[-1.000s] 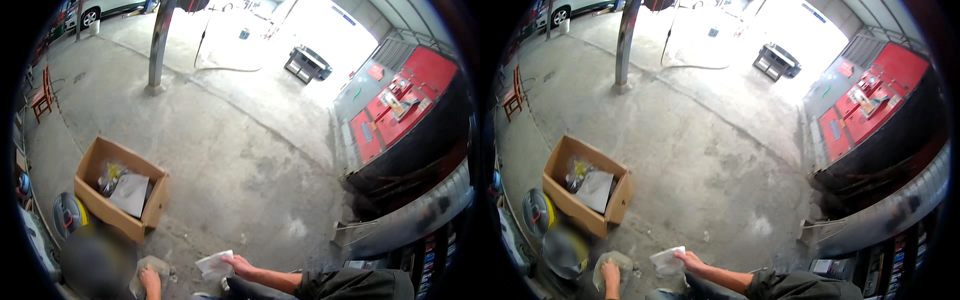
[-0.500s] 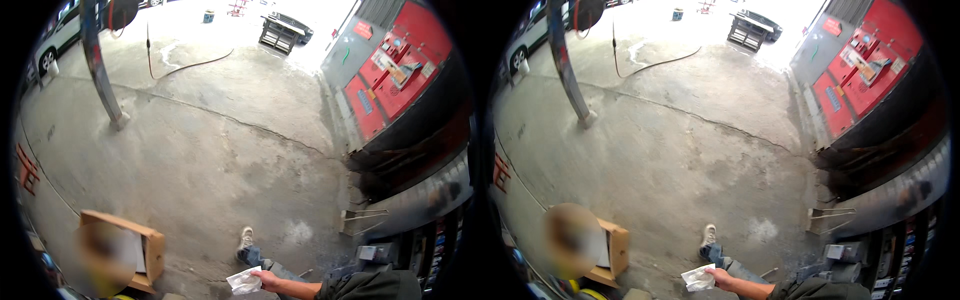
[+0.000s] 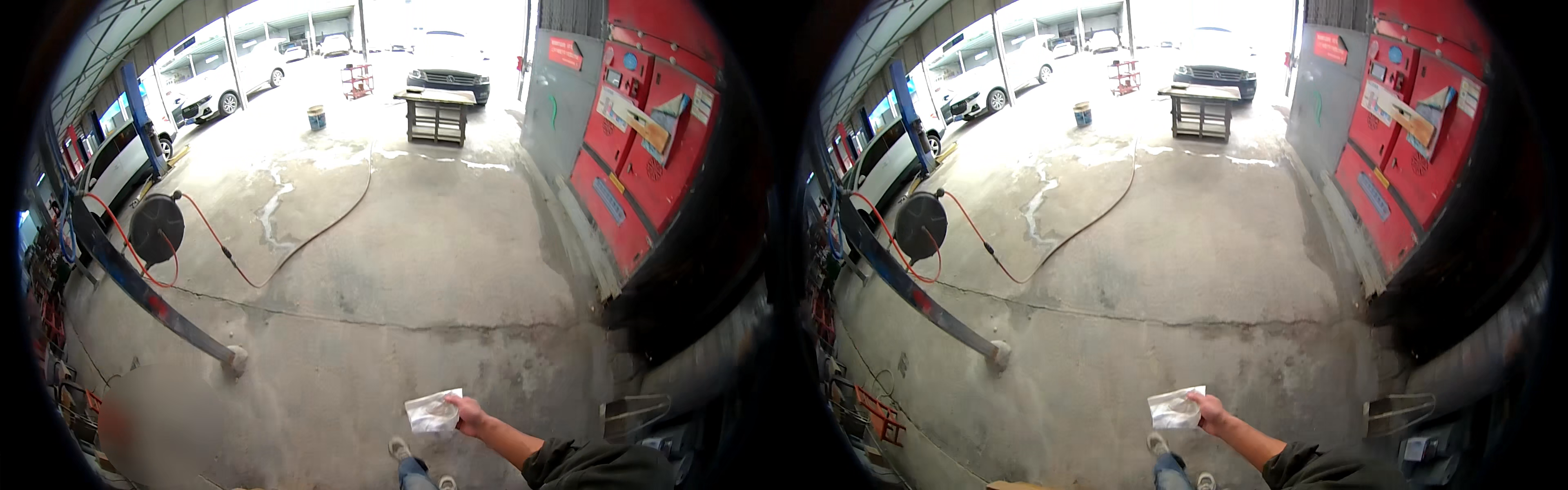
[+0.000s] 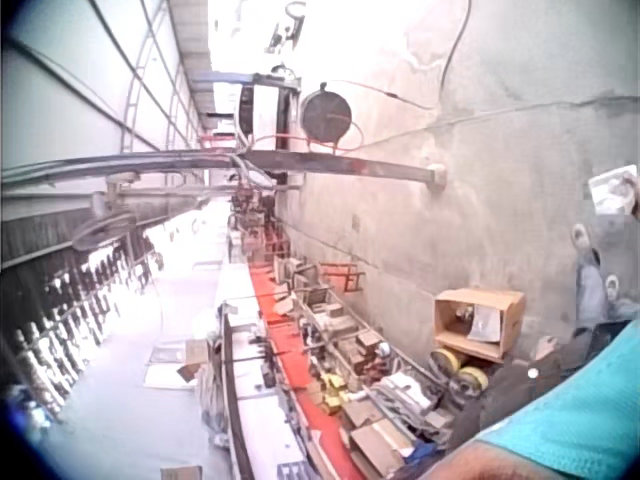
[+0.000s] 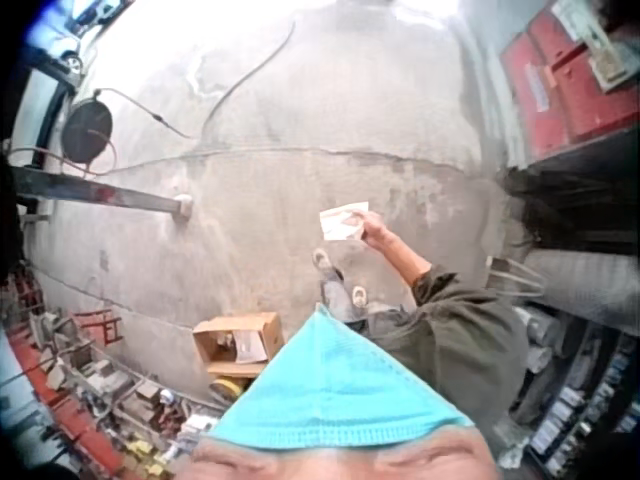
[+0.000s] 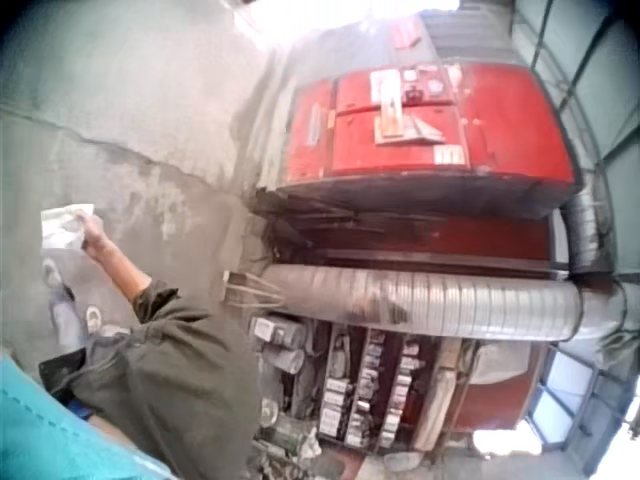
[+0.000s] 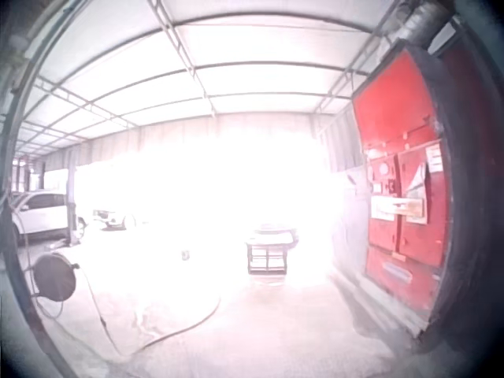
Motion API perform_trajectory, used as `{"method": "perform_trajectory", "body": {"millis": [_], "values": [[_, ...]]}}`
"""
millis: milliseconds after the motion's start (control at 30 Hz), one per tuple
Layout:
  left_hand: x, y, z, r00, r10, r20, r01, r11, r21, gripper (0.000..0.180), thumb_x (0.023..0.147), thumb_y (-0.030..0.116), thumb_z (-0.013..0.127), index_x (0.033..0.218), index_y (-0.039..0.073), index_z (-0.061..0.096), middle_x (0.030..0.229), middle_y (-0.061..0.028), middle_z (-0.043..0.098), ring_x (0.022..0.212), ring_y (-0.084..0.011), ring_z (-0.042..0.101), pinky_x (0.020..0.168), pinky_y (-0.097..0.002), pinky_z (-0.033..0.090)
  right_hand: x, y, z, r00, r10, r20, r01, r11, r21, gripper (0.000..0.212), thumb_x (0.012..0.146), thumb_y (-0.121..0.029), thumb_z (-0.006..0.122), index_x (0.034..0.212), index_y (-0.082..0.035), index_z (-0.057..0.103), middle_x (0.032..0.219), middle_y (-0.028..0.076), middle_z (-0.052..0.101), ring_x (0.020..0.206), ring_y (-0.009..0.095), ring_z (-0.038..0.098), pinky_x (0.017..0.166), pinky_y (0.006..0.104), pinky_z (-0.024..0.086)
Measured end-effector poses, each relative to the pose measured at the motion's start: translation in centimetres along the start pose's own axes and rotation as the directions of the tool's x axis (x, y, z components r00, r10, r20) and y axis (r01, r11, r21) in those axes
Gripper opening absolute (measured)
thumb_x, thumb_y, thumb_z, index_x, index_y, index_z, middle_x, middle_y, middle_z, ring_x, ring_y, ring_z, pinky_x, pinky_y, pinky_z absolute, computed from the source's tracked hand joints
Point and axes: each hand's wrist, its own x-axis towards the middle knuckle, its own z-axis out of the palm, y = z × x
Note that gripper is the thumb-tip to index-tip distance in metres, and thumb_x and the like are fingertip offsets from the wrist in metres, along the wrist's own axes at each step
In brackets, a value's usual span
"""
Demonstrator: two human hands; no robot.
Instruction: The person applies yellow masking tape to a black plastic car part, then wipes it with a white cloth. The person moves through a workshop and enters a paint booth, placing the part on a table and handling a spray gun and tape.
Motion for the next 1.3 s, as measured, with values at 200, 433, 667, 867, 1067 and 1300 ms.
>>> {"method": "perform_trajectory", "body": {"millis": [200,433,667,867,1067,1300], "values": [[9.5,4.2,0.1,0.992,-0.113,0.06,0.111,0.993,0.029,0.024,0.08,0.016,0.058,0.099,0.004,0.066,0.079,-0.0154,0.063,0.072,-0.0283,0.064,0.061,-0.0384,0.052,8.0,-18.2,0.0,0.954,-0.299,-0.015,0.299,0.949,0.102,0.03,0.096,-0.019,0.044,0.118,0.001,0.052,0.111,0.014,0.062,0.1,0.029,0.063,0.088,0.0439,0.052],[25.4,11.2,-3.0,0.999,0.036,-0.029,-0.03,0.984,0.176,0.024,0.08,0.017,0.06,0.097,0.002,0.067,0.07,-0.0149,0.063,0.067,-0.0291,0.064,0.059,-0.0389,0.052,12.3,-36.4,-4.1,0.773,-0.505,-0.385,0.608,0.764,0.218,0.025,0.092,-0.016,0.048,0.11,0.0,0.055,0.104,0.013,0.063,0.094,0.028,0.064,0.085,0.0443,0.053],[57.7,32.0,-13.4,0.999,-0.016,0.05,0.04,0.858,-0.513,0.023,0.088,0.008,0.057,0.106,-0.006,0.06,0.08,-0.0115,0.066,0.063,-0.019,0.064,0.057,-0.0298,0.053,25.2,-43.2,-8.1,0.791,-0.379,-0.48,0.592,0.67,0.448,0.035,0.091,-0.017,0.044,0.12,0.002,0.051,0.115,0.018,0.061,0.104,0.034,0.06,0.093,0.0481,0.049],[69.6,36.5,-14.1,0.983,-0.106,0.151,0.143,0.956,-0.258,0.023,0.084,0.013,0.063,0.1,-0.004,0.066,0.08,-0.0107,0.068,0.068,-0.0171,0.067,0.06,-0.0287,0.053,40.5,-59.0,-4.1,0.823,-0.307,-0.478,0.548,0.65,0.526,0.038,0.094,-0.02,0.04,0.122,0.003,0.049,0.115,0.018,0.059,0.108,0.034,0.058,0.093,0.0471,0.049],[75.1,43.9,-12.2,0.865,-0.29,0.41,0.461,0.783,-0.418,0.026,0.091,0.012,0.06,0.11,-0.005,0.061,0.09,-0.0105,0.068,0.072,-0.0164,0.066,0.06,-0.0286,0.053,50.6,-83.9,7.1,0.816,-0.468,-0.339,0.563,0.777,0.281,0.03,0.093,-0.016,0.045,0.116,0.001,0.051,0.111,0.015,0.061,0.099,0.03,0.062,0.087,0.0422,0.052],[88.7,45.5,-11.1,0.864,-0.443,0.238,0.47,0.88,-0.068,0.031,0.081,0.023,0.067,0.098,-0.002,0.066,0.078,-0.0141,0.066,0.068,-0.0206,0.067,0.06,-0.0364,0.051,68.5,-102.2,15.7,0.901,-0.408,-0.146,0.433,0.861,0.267,0.026,0.092,-0.016,0.047,0.112,0.001,0.054,0.105,0.013,0.062,0.096,0.027,0.062,0.085,0.0404,0.052]]}}
